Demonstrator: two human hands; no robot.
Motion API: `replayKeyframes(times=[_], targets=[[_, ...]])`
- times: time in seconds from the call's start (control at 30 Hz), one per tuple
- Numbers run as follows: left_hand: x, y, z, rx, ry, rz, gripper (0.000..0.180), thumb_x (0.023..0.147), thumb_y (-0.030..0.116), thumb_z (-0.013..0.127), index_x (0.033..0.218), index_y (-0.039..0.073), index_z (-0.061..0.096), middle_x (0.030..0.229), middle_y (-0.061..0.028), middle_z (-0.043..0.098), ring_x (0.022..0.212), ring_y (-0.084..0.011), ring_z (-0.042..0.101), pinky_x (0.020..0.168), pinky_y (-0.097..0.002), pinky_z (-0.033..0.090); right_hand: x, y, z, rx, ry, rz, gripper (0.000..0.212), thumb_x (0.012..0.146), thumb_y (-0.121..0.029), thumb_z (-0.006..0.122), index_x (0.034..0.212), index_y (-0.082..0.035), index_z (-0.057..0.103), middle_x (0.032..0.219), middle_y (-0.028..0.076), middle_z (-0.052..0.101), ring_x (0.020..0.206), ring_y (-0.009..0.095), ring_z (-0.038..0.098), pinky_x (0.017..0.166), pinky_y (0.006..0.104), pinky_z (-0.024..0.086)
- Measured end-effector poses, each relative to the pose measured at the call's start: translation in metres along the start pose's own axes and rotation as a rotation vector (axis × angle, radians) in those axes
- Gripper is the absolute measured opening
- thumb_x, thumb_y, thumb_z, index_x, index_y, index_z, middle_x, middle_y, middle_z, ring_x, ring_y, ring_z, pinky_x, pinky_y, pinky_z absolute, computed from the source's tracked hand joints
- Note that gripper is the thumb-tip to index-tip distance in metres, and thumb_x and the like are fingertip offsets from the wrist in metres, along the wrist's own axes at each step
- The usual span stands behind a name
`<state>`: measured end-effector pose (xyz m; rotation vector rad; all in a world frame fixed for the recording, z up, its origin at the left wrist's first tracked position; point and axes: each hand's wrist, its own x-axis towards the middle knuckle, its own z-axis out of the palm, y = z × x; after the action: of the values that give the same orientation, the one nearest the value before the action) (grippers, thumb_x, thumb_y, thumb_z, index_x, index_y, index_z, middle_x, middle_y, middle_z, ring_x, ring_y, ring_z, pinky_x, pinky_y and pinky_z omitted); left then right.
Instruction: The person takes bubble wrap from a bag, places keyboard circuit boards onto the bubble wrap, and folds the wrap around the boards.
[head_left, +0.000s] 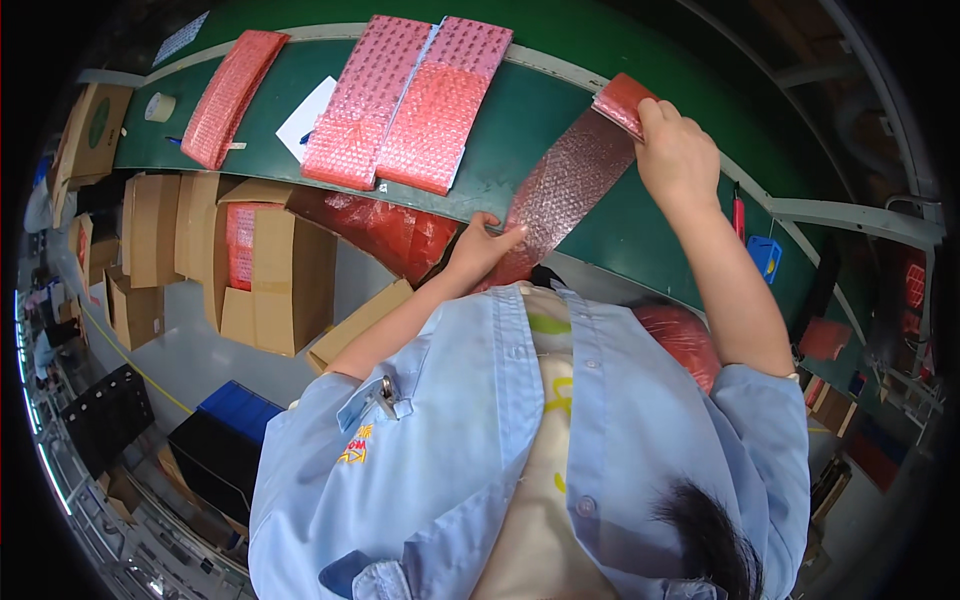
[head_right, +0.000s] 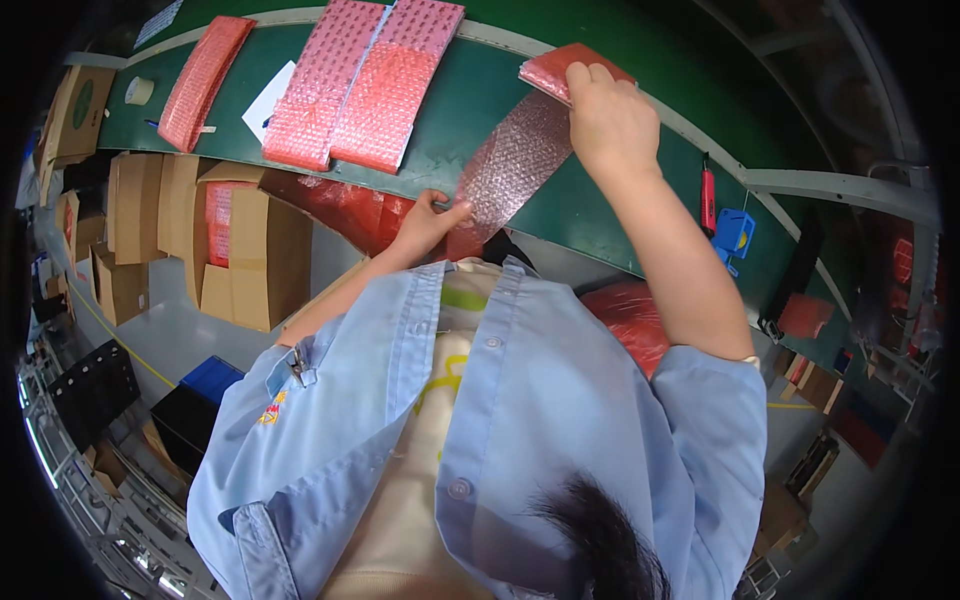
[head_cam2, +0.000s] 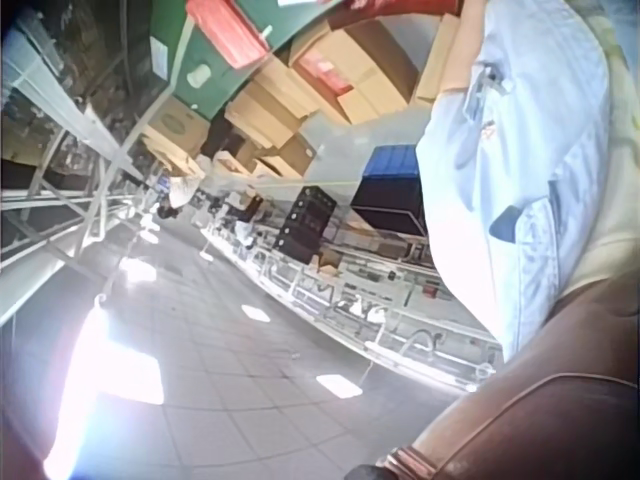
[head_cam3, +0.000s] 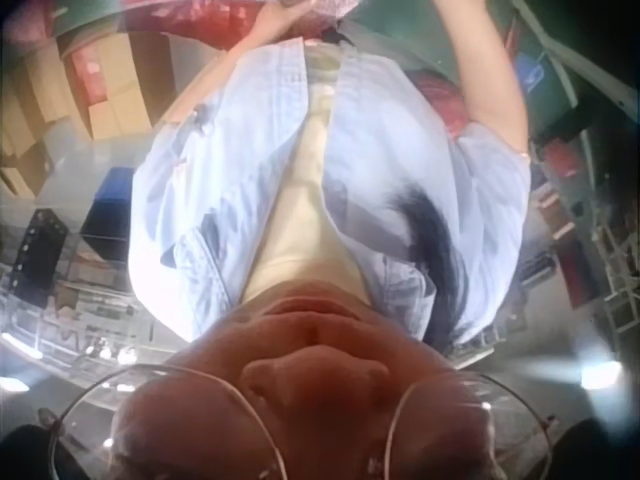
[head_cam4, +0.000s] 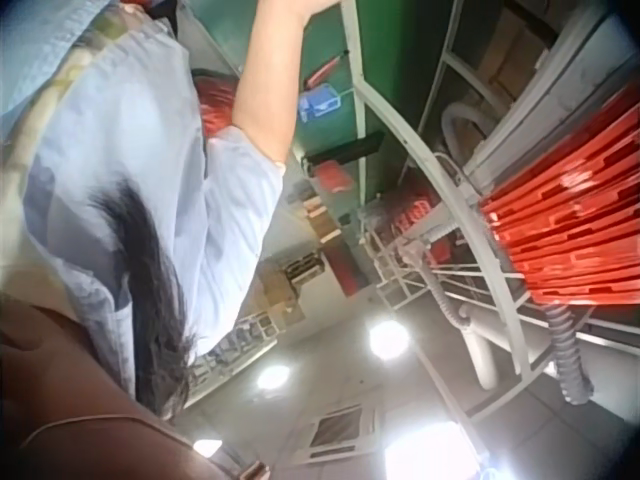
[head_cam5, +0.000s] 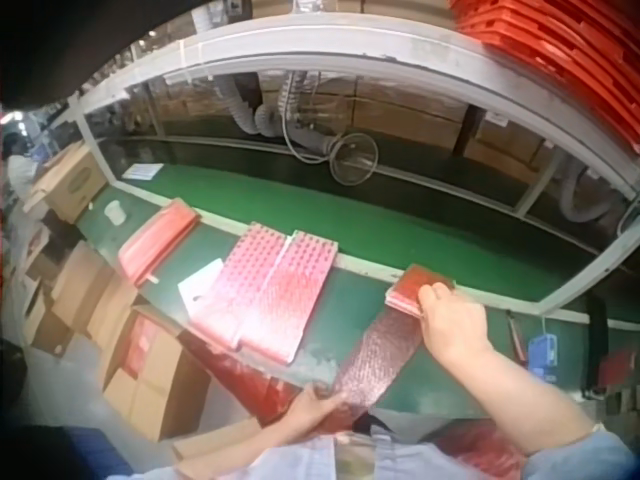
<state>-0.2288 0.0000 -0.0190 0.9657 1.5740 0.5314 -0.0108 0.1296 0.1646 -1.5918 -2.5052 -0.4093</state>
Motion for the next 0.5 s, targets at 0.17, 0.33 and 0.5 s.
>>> replayKeyframes(times=[0.17, 0.33, 0.5], targets=[[0.006, -0.024, 0.014, 0.331, 0.137, 0.162, 0.043, 0.081, 0.03, 0.068, 0.111, 0.005, 0.05, 0.079, -0.0145, 0.066, 0.073, -0.0312, 0.065, 0.069, -0.0375, 0.049, -0.011, -0.018, 0.01, 0.009, 0.012, 0.103, 0.021, 0.07, -0.009, 0.065, 0.087, -0.009, 0.053, 0.084, 0.008, 0.059, 0.073, 0.028, 0.062, 0.062, 0.0401, 0.051], [0.015, -0.044, 0.02, -0.243, 0.13, 0.077, 0.054, 0.084, 0.031, 0.067, 0.117, -0.003, 0.042, 0.091, -0.0191, 0.065, 0.085, -0.0295, 0.065, 0.074, -0.0377, 0.048, -0.017, -0.025, 0.014, 0.026, 0.011, 0.115, 0.024, 0.068, -0.009, 0.067, 0.087, -0.009, 0.053, 0.084, 0.008, 0.058, 0.075, 0.028, 0.062, 0.062, 0.0397, 0.051], [0.003, -0.013, 0.049, 0.194, 0.417, 0.16, 0.075, 0.078, 0.035, 0.071, 0.128, -0.001, 0.028, 0.093, -0.0238, 0.062, 0.084, -0.0367, 0.063, 0.079, -0.044, 0.047, -0.026, -0.045, 0.022, 0.036, -0.032, 0.107, 0.026, 0.068, -0.011, 0.069, 0.089, -0.008, 0.054, 0.085, 0.009, 0.058, 0.078, 0.028, 0.062, 0.065, 0.0399, 0.051]])
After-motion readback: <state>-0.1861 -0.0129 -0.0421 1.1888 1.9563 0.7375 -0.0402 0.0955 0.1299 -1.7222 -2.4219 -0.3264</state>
